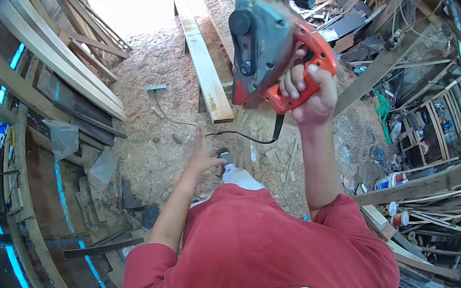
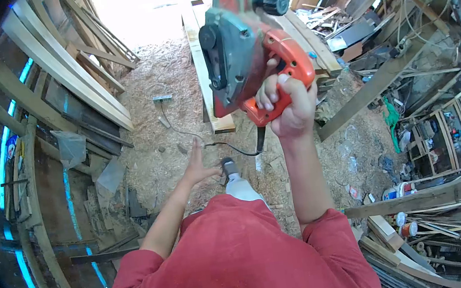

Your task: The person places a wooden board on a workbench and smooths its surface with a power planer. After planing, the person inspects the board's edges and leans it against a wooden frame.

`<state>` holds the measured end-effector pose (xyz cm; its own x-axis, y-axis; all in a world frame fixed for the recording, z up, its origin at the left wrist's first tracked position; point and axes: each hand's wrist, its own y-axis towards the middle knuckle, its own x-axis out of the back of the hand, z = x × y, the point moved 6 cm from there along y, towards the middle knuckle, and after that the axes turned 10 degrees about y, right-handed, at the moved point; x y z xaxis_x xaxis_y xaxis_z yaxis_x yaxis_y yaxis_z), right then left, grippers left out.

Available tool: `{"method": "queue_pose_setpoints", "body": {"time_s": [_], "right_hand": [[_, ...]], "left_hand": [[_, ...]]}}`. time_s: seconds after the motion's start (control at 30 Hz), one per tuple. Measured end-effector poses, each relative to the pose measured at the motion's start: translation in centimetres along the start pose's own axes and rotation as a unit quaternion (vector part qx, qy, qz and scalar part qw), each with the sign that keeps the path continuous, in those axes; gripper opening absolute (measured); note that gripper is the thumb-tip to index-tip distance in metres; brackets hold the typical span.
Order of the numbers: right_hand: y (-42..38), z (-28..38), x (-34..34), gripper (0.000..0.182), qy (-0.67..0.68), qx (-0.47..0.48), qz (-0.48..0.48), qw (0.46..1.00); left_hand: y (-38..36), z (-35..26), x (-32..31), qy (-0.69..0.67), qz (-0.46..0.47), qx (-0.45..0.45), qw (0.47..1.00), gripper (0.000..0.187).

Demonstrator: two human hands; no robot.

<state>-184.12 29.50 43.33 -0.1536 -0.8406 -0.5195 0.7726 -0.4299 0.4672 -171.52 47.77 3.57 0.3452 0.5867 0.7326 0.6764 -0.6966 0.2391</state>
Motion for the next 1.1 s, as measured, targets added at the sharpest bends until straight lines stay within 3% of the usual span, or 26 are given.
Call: {"method": "queue_pose_setpoints", "body": {"time_s": [0.03,0.13,0.17,0.2,0.27,0.33,0.47,0.53,0.57,0.63,0.67,0.73,0.77,0.83,0.9,0.97,1.1], "right_hand": [[-0.3,1.0,-0.7,0.038,0.032,0.011,0.004,0.999],[-0.9,3.7,-2.5,0.038,0.070,0.038,0.038,0.996],[-1.0,4.6,-2.7,0.038,0.086,0.054,0.038,0.994],[-1.1,5.4,-2.8,0.038,0.104,0.069,0.038,0.991],[-1.4,7.3,-3.1,0.038,0.096,0.093,0.054,0.990],[-1.3,8.6,-3.2,0.036,0.130,0.118,0.086,0.981],[-0.3,10.3,-1.4,0.037,0.117,0.149,0.122,0.974],[0.1,10.6,0.7,0.049,0.079,0.148,0.012,0.986],[0.2,10.4,1.5,0.059,0.045,0.126,-0.022,0.991],[0.3,8.4,3.6,0.058,0.033,0.067,-0.055,0.996],[0.1,6.8,5.1,0.057,0.021,0.013,-0.087,0.996],[-0.4,2.6,7.4,0.047,-0.056,-0.045,-0.131,0.989],[-0.7,0.4,8.1,0.043,-0.032,-0.089,-0.157,0.983],[-1.3,-3.9,11.5,0.042,-0.111,-0.145,-0.163,0.970],[-2.6,-8.3,15.2,0.041,-0.189,-0.200,-0.165,0.947],[-4.9,-12.4,18.8,0.035,-0.229,-0.328,-0.197,0.895],[-9.1,-17.3,22.8,0.035,-0.232,-0.453,-0.228,0.830]], "left_hand": [[0.5,-0.4,0.2,-0.023,-0.052,0.013,0.998,0.138],[1.7,0.9,-2.9,-0.014,-0.070,0.016,0.997,0.126],[1.9,1.5,-3.3,-0.041,-0.081,0.015,0.996,0.091],[1.9,2.7,-4.1,-0.043,-0.085,0.011,0.995,0.091],[1.0,6.1,-6.0,-0.051,-0.104,0.026,0.993,0.051],[-0.9,6.8,-4.5,-0.028,-0.063,0.065,0.995,0.031],[-4.0,13.2,-4.2,-0.062,-0.017,0.076,0.995,0.030],[-5.7,14.1,-2.9,-0.006,-0.045,0.088,0.995,0.032],[-6.5,14.2,-2.3,-0.009,-0.043,0.096,0.994,0.032],[-7.8,14.1,1.0,-0.036,-0.018,0.208,0.977,0.034],[-8.5,13.8,2.1,-0.039,-0.013,0.217,0.975,0.034],[-10.6,13.9,5.4,-0.021,-0.096,0.247,0.964,0.032],[-11.6,13.5,6.5,-0.022,-0.095,0.257,0.961,0.032],[-13.4,11.4,10.6,-0.075,-0.212,0.203,0.953,0.021],[-15.4,9.3,14.1,-0.051,-0.219,0.195,0.955,0.015],[-16.6,6.5,17.6,0.004,-0.252,0.137,0.958,0.013],[-19.6,5.2,20.2,0.054,-0.167,0.146,0.974,0.015]]}}
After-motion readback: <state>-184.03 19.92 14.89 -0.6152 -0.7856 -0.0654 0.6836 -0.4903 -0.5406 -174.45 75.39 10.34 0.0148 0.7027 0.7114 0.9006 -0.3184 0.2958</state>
